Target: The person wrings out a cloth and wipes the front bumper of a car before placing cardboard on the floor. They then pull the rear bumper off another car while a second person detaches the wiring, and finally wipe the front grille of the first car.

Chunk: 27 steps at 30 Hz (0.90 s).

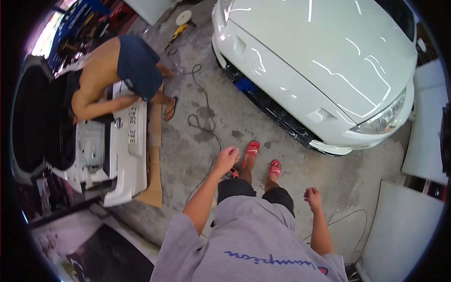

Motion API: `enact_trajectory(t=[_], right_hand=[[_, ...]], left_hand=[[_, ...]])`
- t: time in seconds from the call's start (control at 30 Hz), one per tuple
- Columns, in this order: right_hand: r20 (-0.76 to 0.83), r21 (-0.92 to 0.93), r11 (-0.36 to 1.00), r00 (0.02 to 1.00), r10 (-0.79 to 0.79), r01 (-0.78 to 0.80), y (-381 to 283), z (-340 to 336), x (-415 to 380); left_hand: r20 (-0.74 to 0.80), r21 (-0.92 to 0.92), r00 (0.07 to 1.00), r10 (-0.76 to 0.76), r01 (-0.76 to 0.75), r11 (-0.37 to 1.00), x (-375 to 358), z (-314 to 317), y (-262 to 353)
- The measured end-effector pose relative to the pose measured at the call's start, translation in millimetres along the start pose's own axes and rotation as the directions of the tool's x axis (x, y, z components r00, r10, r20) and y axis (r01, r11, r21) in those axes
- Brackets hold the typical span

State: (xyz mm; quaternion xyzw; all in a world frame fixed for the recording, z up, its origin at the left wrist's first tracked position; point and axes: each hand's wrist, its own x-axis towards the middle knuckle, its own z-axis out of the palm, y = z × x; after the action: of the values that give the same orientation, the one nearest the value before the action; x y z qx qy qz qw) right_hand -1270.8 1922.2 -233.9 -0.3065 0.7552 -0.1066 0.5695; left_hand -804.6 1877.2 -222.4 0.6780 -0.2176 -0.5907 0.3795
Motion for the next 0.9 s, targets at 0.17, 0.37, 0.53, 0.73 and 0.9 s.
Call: enact_trajectory(t=[0.17, 0.37, 0.53, 0.73, 0.9], right_hand=[[0.173, -0.183, 0.982, 0.985, -0.012, 0.044, -10, 2, 64], [0.244, -0.4, 0.916, 0.959, 0.145, -0.036, 15, -7, 75], [0.293, -0.754, 0.623, 0.956, 0.031, 0.211, 31, -1, 87], [0.372, -0.822, 0.44, 0.926, -0.064, 0.361, -28, 28, 44], [0.232, -0.67, 0.677, 0.952, -0.199, 0.305, -57, 44, 47]], left_hand=[[-0.305, 0.411, 0.926, -0.222, 0.338, 0.847, -128, -29, -132], [-0.282, 0.351, 0.709, -0.646, 0.703, 0.619, -292, -12, -238], [-0.285, -0.176, 0.826, -0.486, 0.453, 0.874, -308, 54, -158], [-0.089, 0.232, 0.764, -0.639, 0.64, 0.732, -243, 2, -179], [-0.041, 0.59, 0.829, -0.558, 0.47, 0.656, -149, -31, -171]])
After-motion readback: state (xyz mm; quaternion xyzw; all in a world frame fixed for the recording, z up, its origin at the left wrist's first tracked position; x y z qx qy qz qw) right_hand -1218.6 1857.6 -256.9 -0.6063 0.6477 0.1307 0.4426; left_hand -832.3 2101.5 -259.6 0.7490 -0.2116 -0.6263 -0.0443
